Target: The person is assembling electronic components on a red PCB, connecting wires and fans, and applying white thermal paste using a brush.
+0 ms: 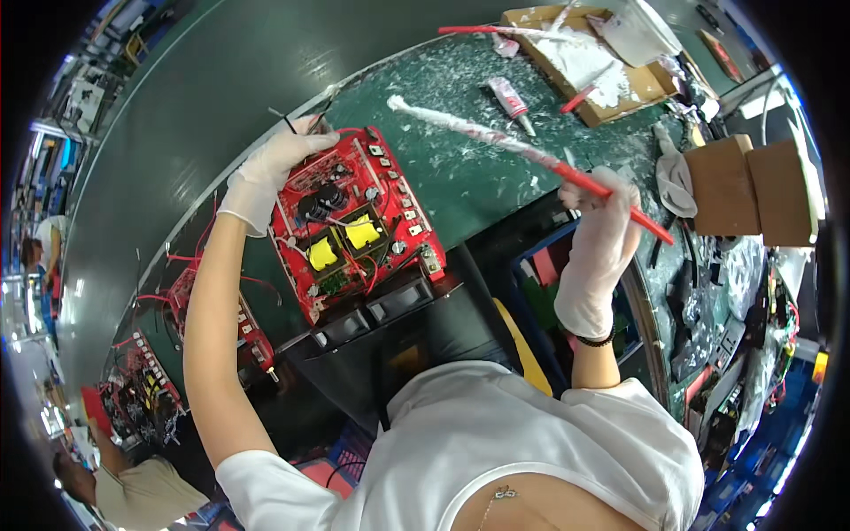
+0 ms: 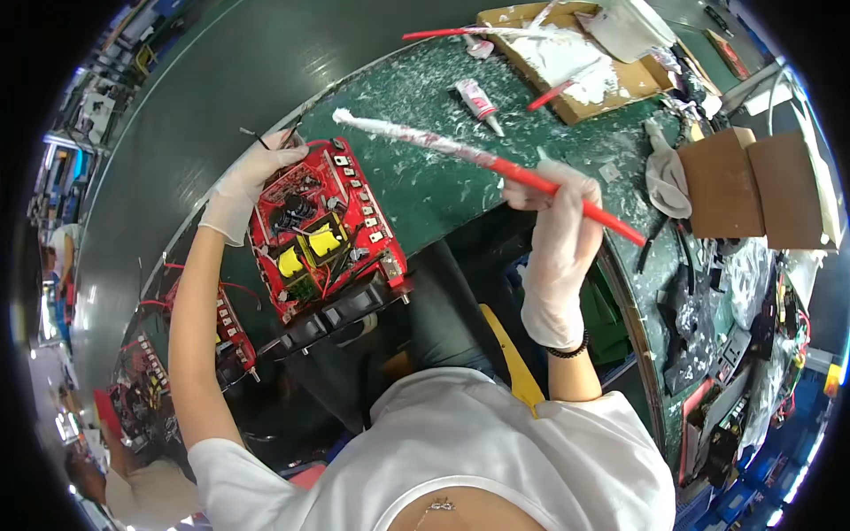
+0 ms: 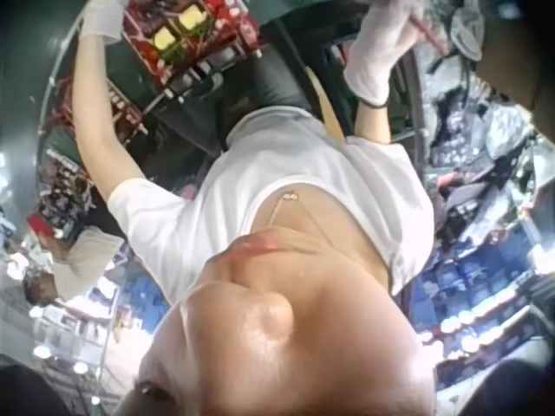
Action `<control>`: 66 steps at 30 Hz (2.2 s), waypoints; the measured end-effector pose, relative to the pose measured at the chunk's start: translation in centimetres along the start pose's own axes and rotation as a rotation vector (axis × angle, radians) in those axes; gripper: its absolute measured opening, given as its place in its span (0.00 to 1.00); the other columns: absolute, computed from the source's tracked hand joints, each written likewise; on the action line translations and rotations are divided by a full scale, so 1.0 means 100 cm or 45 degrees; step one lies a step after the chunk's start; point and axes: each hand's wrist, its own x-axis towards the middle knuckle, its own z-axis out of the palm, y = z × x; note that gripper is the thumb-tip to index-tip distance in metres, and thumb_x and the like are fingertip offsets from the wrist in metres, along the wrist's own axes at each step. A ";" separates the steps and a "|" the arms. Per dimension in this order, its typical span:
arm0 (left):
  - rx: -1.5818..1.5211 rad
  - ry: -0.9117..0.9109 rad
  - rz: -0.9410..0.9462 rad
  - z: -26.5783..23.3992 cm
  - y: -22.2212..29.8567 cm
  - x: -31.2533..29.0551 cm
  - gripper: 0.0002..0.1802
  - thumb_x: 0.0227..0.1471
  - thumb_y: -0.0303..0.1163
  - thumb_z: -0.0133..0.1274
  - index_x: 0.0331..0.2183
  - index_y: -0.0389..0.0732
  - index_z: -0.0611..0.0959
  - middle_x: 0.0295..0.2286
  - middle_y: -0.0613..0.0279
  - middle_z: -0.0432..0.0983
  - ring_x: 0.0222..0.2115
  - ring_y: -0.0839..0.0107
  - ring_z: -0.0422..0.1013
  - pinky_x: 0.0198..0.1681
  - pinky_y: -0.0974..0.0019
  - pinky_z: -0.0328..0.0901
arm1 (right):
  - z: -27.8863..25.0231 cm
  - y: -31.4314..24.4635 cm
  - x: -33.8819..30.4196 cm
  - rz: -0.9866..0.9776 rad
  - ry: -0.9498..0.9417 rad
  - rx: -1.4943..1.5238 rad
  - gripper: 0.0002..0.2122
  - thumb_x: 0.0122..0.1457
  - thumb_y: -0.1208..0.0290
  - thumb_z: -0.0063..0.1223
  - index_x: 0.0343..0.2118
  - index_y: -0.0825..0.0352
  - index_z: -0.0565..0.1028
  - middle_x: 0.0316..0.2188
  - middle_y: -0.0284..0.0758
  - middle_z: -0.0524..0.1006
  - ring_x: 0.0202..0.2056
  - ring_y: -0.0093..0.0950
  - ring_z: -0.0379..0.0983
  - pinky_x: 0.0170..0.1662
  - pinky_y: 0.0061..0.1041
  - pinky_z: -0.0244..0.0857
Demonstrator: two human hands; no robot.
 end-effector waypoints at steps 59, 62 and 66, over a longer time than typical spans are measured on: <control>0.664 0.547 -0.325 0.029 0.017 0.015 0.52 0.33 0.58 0.60 0.47 0.23 0.65 0.42 0.41 0.68 0.43 0.60 0.68 0.47 0.62 0.61 | -0.020 0.046 -0.003 -0.239 0.090 -0.131 0.14 0.62 0.61 0.38 0.34 0.72 0.63 0.29 0.46 0.74 0.27 0.28 0.72 0.33 0.24 0.66; 0.592 0.495 -0.300 0.036 0.022 0.005 0.54 0.31 0.63 0.58 0.45 0.23 0.67 0.42 0.39 0.68 0.46 0.57 0.66 0.50 0.61 0.58 | -0.020 0.047 -0.004 -0.226 0.096 -0.136 0.14 0.61 0.61 0.39 0.34 0.72 0.63 0.29 0.46 0.74 0.27 0.28 0.72 0.33 0.24 0.66; 0.439 0.488 -0.295 0.035 0.022 0.004 0.51 0.33 0.53 0.63 0.48 0.25 0.62 0.39 0.45 0.70 0.39 0.63 0.70 0.43 0.64 0.64 | -0.017 0.047 -0.007 -0.209 0.101 -0.132 0.15 0.61 0.61 0.39 0.34 0.72 0.63 0.30 0.46 0.74 0.26 0.28 0.72 0.33 0.24 0.67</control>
